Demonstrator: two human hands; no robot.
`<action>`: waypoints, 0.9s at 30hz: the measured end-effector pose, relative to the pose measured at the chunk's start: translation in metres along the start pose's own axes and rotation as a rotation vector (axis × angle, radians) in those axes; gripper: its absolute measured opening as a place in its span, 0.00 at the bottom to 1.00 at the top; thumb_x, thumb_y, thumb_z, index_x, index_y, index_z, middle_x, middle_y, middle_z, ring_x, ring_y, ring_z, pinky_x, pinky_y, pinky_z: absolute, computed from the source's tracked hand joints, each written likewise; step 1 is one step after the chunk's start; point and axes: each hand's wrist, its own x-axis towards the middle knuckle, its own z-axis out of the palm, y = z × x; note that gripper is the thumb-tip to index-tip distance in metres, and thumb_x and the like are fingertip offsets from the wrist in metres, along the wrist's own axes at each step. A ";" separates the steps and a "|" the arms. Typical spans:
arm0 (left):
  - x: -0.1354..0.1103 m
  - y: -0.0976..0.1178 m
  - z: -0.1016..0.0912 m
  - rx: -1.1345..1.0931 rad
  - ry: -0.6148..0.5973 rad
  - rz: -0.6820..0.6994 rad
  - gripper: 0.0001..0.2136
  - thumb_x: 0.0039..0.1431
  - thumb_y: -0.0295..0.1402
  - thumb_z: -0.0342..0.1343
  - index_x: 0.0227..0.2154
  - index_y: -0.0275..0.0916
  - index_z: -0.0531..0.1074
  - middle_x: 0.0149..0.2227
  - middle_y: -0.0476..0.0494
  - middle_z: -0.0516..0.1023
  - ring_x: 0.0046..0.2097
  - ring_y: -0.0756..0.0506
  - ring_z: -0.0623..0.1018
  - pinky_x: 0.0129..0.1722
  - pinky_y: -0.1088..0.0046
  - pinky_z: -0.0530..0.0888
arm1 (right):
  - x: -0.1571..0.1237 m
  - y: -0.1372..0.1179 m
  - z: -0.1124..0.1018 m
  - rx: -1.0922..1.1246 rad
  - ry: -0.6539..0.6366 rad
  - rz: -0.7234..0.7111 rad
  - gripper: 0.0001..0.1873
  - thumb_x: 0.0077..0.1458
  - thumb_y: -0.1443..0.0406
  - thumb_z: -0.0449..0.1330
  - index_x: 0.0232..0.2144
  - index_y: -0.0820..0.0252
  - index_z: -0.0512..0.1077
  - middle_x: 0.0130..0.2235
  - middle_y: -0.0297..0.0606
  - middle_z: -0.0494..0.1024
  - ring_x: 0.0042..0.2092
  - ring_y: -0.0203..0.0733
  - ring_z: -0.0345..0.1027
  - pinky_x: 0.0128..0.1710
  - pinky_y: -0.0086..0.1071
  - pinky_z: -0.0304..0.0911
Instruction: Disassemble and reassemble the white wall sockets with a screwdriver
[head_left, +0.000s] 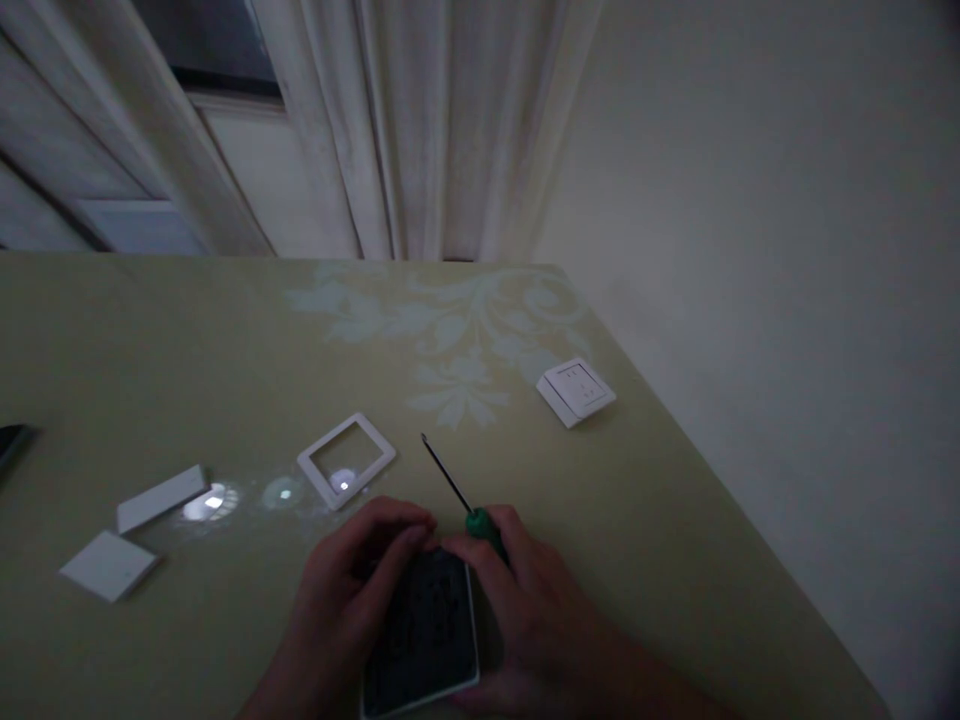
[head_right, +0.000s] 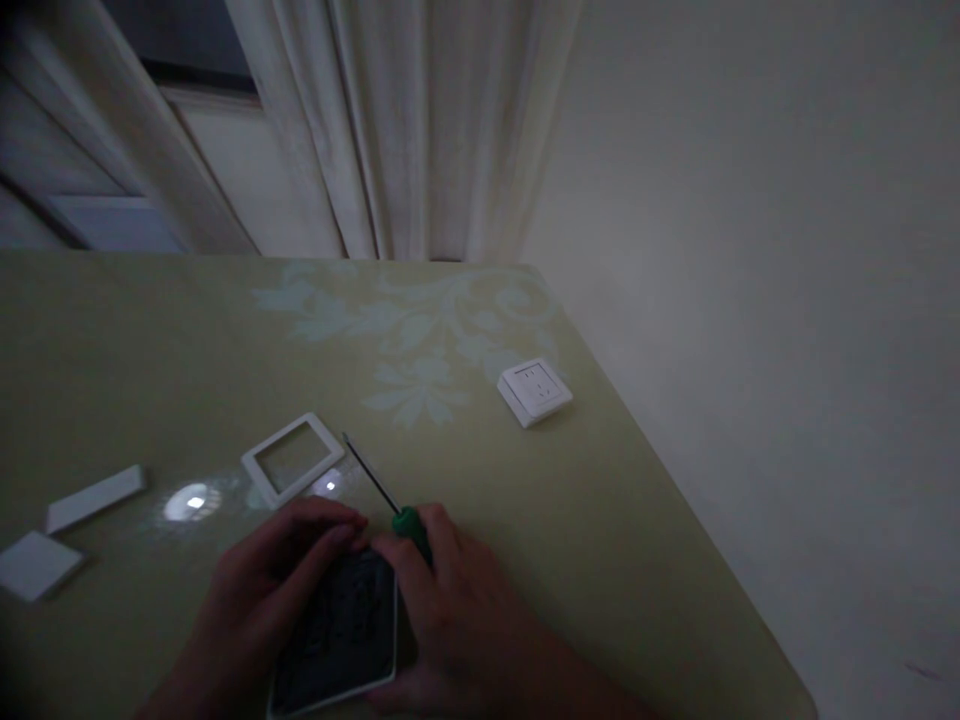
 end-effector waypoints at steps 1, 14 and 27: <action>0.000 0.000 0.000 0.004 -0.001 -0.002 0.05 0.65 0.38 0.64 0.36 0.46 0.83 0.33 0.51 0.88 0.34 0.47 0.88 0.33 0.79 0.83 | 0.000 -0.001 -0.001 0.002 -0.007 0.001 0.67 0.29 0.54 0.85 0.69 0.48 0.60 0.63 0.52 0.67 0.55 0.65 0.75 0.52 0.53 0.77; 0.003 -0.001 0.000 0.072 -0.065 0.005 0.05 0.65 0.38 0.63 0.36 0.47 0.84 0.34 0.52 0.88 0.36 0.47 0.87 0.36 0.79 0.83 | 0.003 -0.003 -0.003 0.043 -0.041 0.031 0.62 0.36 0.52 0.83 0.70 0.49 0.60 0.64 0.53 0.65 0.56 0.67 0.74 0.54 0.56 0.76; 0.002 -0.002 -0.002 0.092 -0.011 0.066 0.05 0.64 0.37 0.64 0.36 0.48 0.85 0.35 0.51 0.89 0.36 0.46 0.88 0.37 0.76 0.83 | 0.008 0.000 -0.004 0.065 -0.008 0.021 0.59 0.39 0.49 0.83 0.69 0.50 0.62 0.63 0.51 0.65 0.56 0.64 0.75 0.55 0.55 0.75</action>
